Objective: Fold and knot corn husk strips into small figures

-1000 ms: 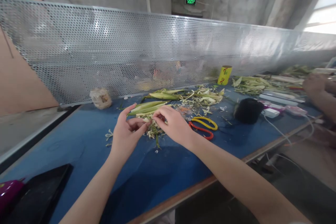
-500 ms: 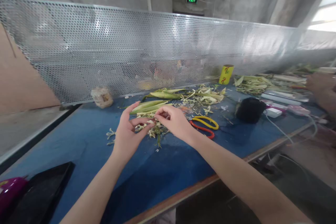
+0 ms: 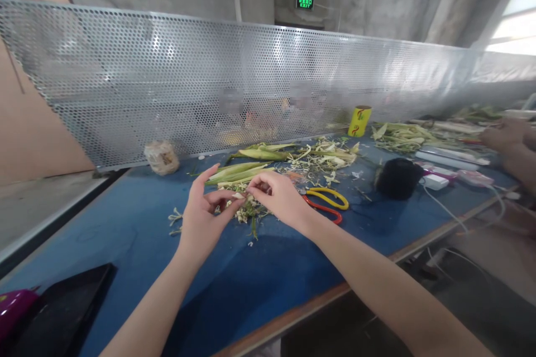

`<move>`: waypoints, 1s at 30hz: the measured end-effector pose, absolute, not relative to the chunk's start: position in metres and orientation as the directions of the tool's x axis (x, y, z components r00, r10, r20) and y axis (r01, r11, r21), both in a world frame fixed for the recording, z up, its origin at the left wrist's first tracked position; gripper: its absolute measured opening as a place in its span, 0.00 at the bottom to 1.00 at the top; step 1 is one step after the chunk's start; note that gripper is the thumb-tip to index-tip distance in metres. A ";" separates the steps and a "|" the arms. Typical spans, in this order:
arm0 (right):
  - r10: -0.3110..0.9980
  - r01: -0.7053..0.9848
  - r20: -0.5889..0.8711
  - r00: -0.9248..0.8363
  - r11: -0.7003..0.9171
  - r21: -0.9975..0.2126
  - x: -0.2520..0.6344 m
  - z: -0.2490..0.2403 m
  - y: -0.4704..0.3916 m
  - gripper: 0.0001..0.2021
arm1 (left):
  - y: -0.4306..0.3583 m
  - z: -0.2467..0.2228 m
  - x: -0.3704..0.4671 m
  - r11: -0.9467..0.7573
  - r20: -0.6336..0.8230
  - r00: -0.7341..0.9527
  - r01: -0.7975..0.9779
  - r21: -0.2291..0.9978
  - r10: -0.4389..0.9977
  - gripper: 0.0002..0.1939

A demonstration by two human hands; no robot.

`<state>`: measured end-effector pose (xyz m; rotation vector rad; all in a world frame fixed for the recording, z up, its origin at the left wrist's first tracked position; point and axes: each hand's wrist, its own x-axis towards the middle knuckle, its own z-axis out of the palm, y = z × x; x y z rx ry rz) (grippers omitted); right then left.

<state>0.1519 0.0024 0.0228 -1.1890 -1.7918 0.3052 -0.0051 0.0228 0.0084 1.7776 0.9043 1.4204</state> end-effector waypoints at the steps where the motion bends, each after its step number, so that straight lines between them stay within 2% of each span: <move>1: 0.808 0.612 0.579 -0.104 0.511 -0.603 0.152 0.022 0.003 0.04 | 0.023 0.009 -0.005 -0.520 0.503 0.158 0.095 0.849 0.850 0.40; 4: 0.765 0.657 0.629 -0.139 0.546 -0.519 0.153 0.020 0.004 0.04 | 0.024 0.009 -0.006 -0.506 0.495 0.143 0.060 0.860 0.857 0.40; 12: 0.726 0.711 0.666 -0.172 0.559 -0.426 0.151 0.021 0.000 0.05 | 0.023 0.012 -0.006 -0.485 0.481 0.116 0.004 0.875 0.869 0.39; 18: 0.726 0.810 0.654 -0.213 0.505 -0.297 0.150 0.021 -0.003 0.07 | 0.023 0.014 -0.004 -0.381 0.391 0.113 -0.096 0.919 0.914 0.40; 23: 0.722 0.855 0.661 -0.206 0.462 -0.237 0.150 0.021 -0.003 0.07 | 0.020 0.016 -0.003 -0.348 0.357 0.136 -0.085 0.934 0.924 0.38; 30: 0.558 0.827 0.721 -0.411 0.560 0.038 0.149 0.019 -0.004 0.12 | 0.023 0.016 -0.003 -0.286 0.306 0.120 -0.159 0.945 0.944 0.36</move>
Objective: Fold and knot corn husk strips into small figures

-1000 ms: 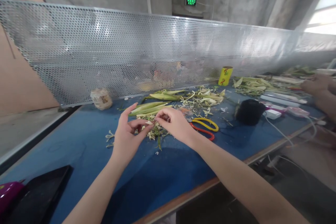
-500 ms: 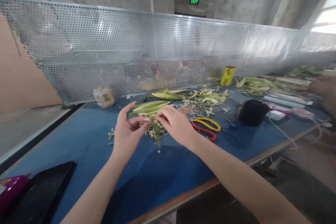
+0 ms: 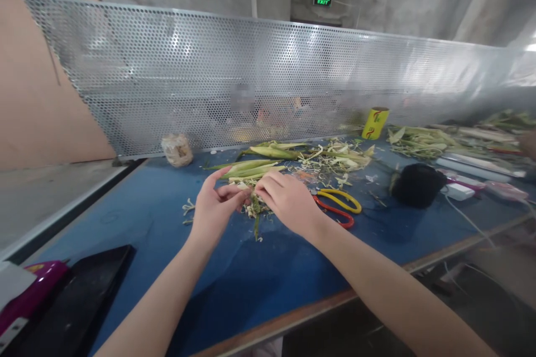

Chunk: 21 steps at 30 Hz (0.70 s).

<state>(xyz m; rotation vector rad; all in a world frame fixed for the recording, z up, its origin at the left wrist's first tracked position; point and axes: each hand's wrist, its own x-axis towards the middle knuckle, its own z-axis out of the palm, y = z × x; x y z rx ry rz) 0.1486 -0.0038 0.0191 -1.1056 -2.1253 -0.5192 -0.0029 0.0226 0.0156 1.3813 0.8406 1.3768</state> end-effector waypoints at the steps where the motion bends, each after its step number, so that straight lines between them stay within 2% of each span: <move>1: 0.552 0.835 0.731 -0.402 0.549 0.044 0.149 0.019 -0.004 0.12 | 0.023 0.015 -0.003 -0.282 0.304 0.128 -0.166 0.945 0.944 0.36; 5: 0.553 0.853 0.766 -0.328 0.521 -0.010 0.149 0.020 -0.006 0.11 | 0.024 0.012 -0.004 -0.279 0.307 0.174 -0.168 0.945 0.935 0.33; 9: 0.531 0.818 0.778 -0.336 0.573 -0.038 0.148 0.021 -0.009 0.10 | 0.023 0.012 -0.004 -0.240 0.279 0.186 -0.207 0.949 0.942 0.34; 15: 0.451 0.666 0.778 -0.437 0.744 -0.057 0.146 0.019 -0.009 0.07 | 0.023 0.010 -0.005 -0.007 0.117 0.331 -0.313 0.950 0.936 0.32; 21: 0.408 0.588 0.802 -0.436 0.804 -0.089 0.148 0.016 -0.005 0.05 | 0.021 0.012 -0.007 0.079 0.076 0.413 -0.344 0.936 0.907 0.30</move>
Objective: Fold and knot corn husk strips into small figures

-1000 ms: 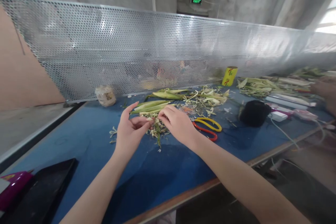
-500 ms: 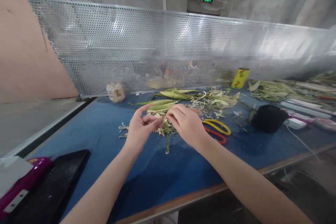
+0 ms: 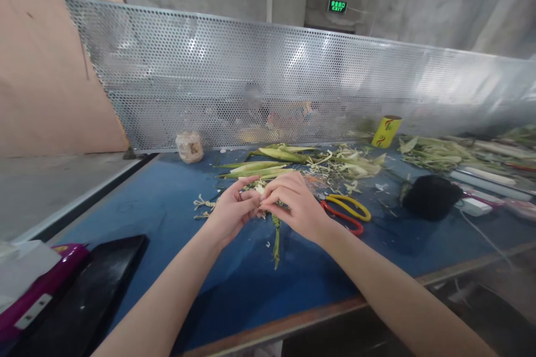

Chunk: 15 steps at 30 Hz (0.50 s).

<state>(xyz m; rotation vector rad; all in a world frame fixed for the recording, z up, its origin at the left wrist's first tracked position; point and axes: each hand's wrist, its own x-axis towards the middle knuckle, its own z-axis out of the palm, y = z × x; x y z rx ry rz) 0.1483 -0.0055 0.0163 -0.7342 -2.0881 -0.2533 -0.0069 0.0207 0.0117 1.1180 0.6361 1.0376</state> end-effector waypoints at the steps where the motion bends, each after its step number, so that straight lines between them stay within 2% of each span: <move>1: 0.405 0.574 0.803 -0.437 0.813 -0.098 0.148 0.016 -0.005 0.05 | 0.020 0.012 -0.007 0.095 0.063 0.435 -0.332 0.939 0.898 0.31; 7: 0.407 0.495 0.797 -0.446 0.854 -0.160 0.147 0.014 -0.008 0.07 | 0.018 0.014 -0.010 0.099 0.056 0.490 -0.285 0.954 0.870 0.30; 11: 0.470 0.529 0.769 -0.433 0.823 -0.205 0.146 0.015 -0.009 0.07 | 0.019 0.015 -0.011 0.109 0.053 0.463 -0.315 0.943 0.885 0.27; 15: 0.494 0.617 0.754 -0.433 0.772 -0.152 0.147 0.018 -0.010 0.05 | 0.020 0.014 -0.009 0.102 0.040 0.405 -0.325 0.940 0.913 0.28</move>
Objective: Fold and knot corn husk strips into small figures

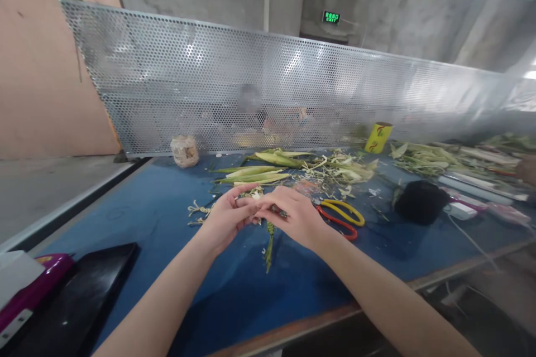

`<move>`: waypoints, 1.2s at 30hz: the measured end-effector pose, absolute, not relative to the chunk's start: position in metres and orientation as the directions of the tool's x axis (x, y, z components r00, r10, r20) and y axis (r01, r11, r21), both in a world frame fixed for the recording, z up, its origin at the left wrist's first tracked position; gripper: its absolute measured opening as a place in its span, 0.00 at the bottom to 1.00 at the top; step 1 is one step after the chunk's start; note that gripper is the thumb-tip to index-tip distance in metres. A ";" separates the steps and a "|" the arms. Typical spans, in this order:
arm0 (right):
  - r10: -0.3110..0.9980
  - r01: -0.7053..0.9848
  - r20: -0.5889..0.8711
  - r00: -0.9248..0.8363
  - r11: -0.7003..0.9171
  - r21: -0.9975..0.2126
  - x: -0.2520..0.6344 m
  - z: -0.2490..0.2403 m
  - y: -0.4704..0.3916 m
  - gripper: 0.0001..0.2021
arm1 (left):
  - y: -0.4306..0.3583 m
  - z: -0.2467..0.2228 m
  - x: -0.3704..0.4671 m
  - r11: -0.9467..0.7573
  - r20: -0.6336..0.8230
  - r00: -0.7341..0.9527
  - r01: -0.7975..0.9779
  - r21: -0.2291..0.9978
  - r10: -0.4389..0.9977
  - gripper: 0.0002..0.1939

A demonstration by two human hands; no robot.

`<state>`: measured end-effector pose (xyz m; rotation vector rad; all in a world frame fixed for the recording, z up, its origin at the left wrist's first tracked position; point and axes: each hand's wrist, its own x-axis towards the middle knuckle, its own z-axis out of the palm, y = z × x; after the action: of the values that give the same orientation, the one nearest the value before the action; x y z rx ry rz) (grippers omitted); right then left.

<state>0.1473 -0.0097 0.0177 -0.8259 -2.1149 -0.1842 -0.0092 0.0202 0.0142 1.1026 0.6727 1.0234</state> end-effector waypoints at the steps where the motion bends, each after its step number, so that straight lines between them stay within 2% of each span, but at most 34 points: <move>1: 0.490 0.639 0.762 -0.423 0.757 -0.132 0.148 0.019 -0.010 0.06 | 0.020 0.014 -0.009 0.087 0.048 0.388 -0.324 0.942 0.920 0.28; 5: 0.460 0.657 0.808 -0.368 0.743 -0.124 0.148 0.021 -0.009 0.12 | 0.022 0.014 -0.009 0.000 0.108 0.307 -0.334 0.943 0.946 0.30; 9: 0.460 0.622 0.816 -0.351 0.766 -0.164 0.146 0.019 -0.006 0.10 | 0.022 0.014 -0.009 -0.027 0.121 0.250 -0.348 0.937 0.961 0.33; 11: 0.455 0.615 0.804 -0.382 0.774 -0.146 0.145 0.016 -0.004 0.09 | 0.022 0.013 -0.008 -0.011 0.100 0.244 -0.343 0.939 0.965 0.34; 15: 0.401 0.611 0.803 -0.441 0.790 -0.058 0.143 0.010 -0.001 0.08 | 0.022 0.010 -0.007 0.017 0.063 0.239 -0.319 0.948 0.969 0.34; 21: 0.282 0.639 0.809 -0.516 0.756 0.144 0.141 0.006 -0.002 0.10 | 0.022 0.011 -0.005 0.090 -0.024 0.202 -0.323 0.942 0.979 0.27; 26: 0.318 0.689 0.761 -0.565 0.690 0.223 0.136 0.005 -0.005 0.11 | 0.022 0.012 -0.005 0.108 -0.052 0.159 -0.364 0.925 0.986 0.24; 30: 0.377 0.715 0.755 -0.537 0.679 0.169 0.134 0.001 -0.003 0.12 | 0.023 0.010 -0.005 0.093 -0.042 0.133 -0.401 0.912 0.990 0.22; 36: 0.463 0.718 0.817 -0.344 0.690 -0.089 0.129 -0.003 0.002 0.07 | 0.023 0.007 -0.002 0.114 -0.085 0.089 -0.398 0.910 0.992 0.18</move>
<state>0.1291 0.0019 -0.0034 -0.9090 -2.0039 -0.3598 -0.0020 0.0227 0.0069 0.8636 0.9002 1.2533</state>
